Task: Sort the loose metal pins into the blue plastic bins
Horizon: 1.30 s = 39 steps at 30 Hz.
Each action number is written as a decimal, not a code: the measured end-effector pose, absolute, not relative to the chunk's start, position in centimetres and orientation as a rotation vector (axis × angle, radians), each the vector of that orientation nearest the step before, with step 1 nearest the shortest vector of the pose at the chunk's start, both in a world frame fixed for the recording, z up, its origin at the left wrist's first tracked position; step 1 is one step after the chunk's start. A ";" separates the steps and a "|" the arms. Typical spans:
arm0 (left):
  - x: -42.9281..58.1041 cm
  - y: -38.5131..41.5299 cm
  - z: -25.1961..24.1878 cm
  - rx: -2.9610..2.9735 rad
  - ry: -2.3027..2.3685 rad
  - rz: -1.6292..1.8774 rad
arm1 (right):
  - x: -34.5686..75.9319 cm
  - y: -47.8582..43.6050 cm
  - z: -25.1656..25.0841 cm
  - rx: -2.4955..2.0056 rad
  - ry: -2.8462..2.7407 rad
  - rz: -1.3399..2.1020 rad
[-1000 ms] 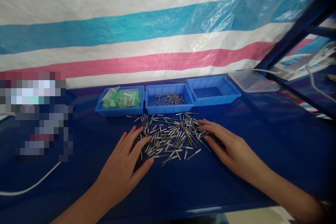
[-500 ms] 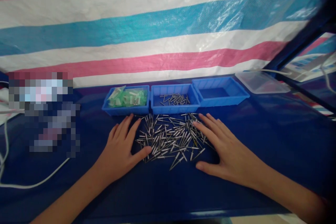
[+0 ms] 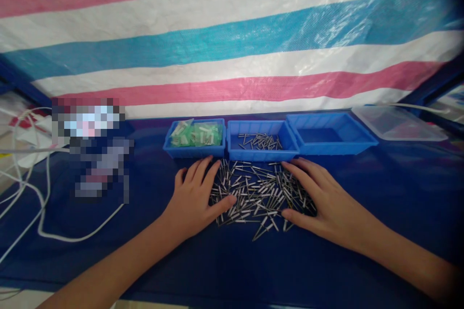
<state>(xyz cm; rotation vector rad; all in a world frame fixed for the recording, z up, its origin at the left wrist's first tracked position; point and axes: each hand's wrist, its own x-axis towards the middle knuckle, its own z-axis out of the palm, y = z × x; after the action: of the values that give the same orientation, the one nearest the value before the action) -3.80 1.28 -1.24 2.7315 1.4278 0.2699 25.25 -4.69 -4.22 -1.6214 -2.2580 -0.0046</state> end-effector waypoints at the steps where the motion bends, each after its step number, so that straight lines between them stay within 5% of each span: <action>1: -3.7 1.2 -1.3 2.730 1.420 0.261 | 25.2 -4.6 -4.3 -1.624 -2.255 -0.008; 20: -1.4 -1.6 -1.5 2.736 1.163 0.254 | 21.0 -5.0 -3.1 -1.422 -2.247 0.139; 29: -2.7 2.5 0.4 2.838 1.554 0.774 | 20.8 -1.9 -2.1 -1.218 -2.082 -0.045; 39: -4.2 6.0 0.5 3.029 1.534 0.754 | 21.4 -1.8 -1.6 -1.214 -2.242 0.020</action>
<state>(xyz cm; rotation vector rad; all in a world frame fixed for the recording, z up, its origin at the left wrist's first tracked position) -4.19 5.96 0.50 3.0289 1.5339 0.7537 21.39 -1.79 -1.64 -1.2135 -2.2416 0.0196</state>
